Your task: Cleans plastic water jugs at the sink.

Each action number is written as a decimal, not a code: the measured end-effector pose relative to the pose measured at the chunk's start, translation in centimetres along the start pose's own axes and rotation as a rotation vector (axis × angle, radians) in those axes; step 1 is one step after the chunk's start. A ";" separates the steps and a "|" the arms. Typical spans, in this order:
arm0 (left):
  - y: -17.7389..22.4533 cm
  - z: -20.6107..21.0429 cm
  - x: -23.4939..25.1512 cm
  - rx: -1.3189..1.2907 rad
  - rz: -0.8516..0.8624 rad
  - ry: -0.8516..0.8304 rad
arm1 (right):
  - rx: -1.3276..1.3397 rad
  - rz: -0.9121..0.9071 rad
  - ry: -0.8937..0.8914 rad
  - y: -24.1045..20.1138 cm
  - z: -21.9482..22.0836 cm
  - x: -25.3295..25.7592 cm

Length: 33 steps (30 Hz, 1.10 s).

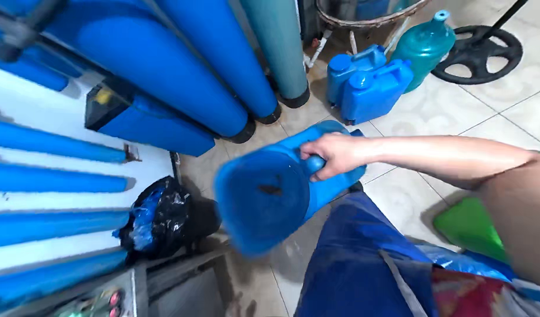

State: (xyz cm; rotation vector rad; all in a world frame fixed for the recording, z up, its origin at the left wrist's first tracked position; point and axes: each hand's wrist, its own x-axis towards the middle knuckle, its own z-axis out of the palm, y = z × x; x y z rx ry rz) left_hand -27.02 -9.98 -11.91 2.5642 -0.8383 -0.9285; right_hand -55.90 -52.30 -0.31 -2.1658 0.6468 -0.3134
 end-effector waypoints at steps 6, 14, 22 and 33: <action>-2.1 -17.6 -7.6 -0.267 0.421 0.849 | 0.607 -0.662 0.092 -19.4 4.3 6.1; -4.6 -26.6 -17.4 0.285 0.591 1.609 | 0.971 -0.739 -0.042 -35.3 24.8 16.2; -9.1 -33.8 -23.0 0.773 0.001 0.809 | 0.274 -0.875 -0.627 -48.4 47.1 15.6; -34.1 -24.7 -27.6 -0.020 -0.622 0.446 | -0.608 -1.353 -1.194 -57.3 66.5 9.3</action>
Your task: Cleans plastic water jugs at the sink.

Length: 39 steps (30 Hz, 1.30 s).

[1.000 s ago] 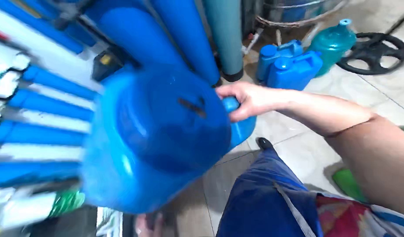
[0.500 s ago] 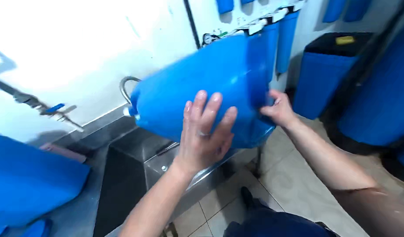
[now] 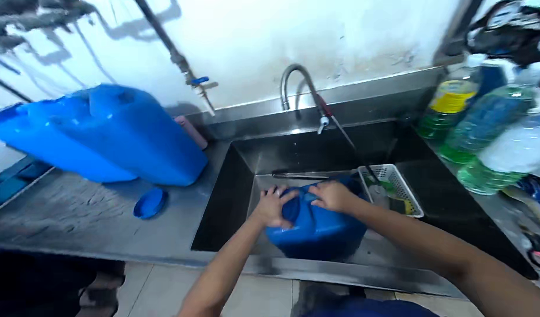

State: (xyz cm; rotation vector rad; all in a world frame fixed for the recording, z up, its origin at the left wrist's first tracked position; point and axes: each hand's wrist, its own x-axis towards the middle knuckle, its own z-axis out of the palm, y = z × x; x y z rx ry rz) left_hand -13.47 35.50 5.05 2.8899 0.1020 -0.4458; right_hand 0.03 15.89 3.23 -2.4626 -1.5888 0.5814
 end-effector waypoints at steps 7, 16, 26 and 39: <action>-0.2 -3.2 2.4 -0.064 -0.556 -0.140 | 0.009 0.250 -0.006 -5.7 0.3 1.6; 1.1 -0.1 -11.6 -0.480 0.301 -0.230 | 0.154 0.035 0.282 -2.4 2.0 0.6; -1.8 1.2 0.9 0.056 0.142 0.034 | 0.168 -0.102 0.493 2.7 7.3 -8.2; 9.0 -4.2 16.0 0.177 0.027 -0.144 | 0.799 0.807 0.135 29.8 16.6 -1.6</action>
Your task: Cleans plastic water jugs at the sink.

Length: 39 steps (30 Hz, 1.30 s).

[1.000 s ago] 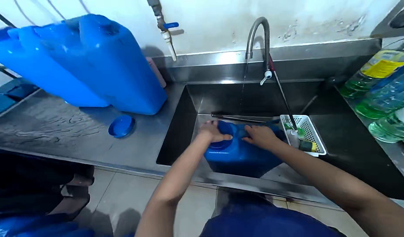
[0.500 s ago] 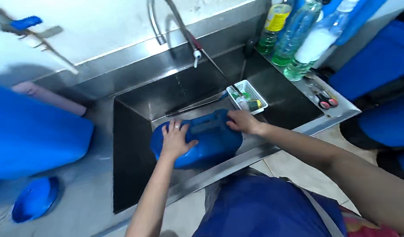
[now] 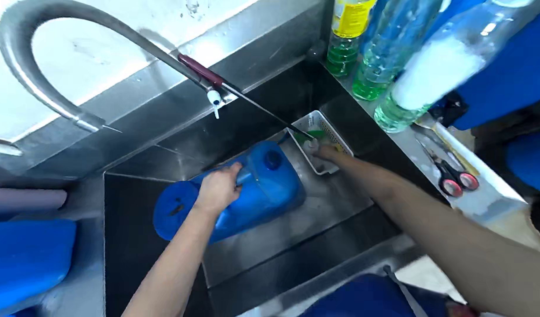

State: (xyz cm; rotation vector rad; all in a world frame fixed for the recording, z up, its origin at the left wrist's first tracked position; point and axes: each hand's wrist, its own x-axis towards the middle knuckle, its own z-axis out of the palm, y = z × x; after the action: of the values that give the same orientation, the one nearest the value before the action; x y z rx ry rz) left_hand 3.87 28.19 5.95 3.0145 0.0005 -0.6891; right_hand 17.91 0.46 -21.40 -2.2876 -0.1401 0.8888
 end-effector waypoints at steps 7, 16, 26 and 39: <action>-2.4 -3.7 6.0 -0.559 -0.103 0.126 | 0.071 0.172 -0.205 -1.1 -0.8 0.1; 0.3 -4.7 8.1 -1.886 0.005 0.227 | 0.234 -0.940 0.220 -23.9 -9.8 -10.3; -12.8 1.0 -5.0 -0.933 -0.051 0.505 | 0.198 -0.957 0.077 -41.4 3.4 -9.9; -10.6 1.0 -0.2 -0.292 -0.112 0.208 | 0.586 -0.382 0.339 -34.1 -2.2 -7.0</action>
State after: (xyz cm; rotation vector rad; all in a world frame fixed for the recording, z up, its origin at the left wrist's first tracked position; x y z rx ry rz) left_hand 3.17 38.71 4.58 2.8016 0.2560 -0.3431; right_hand 18.53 23.17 5.05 -1.7431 -0.1382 0.2825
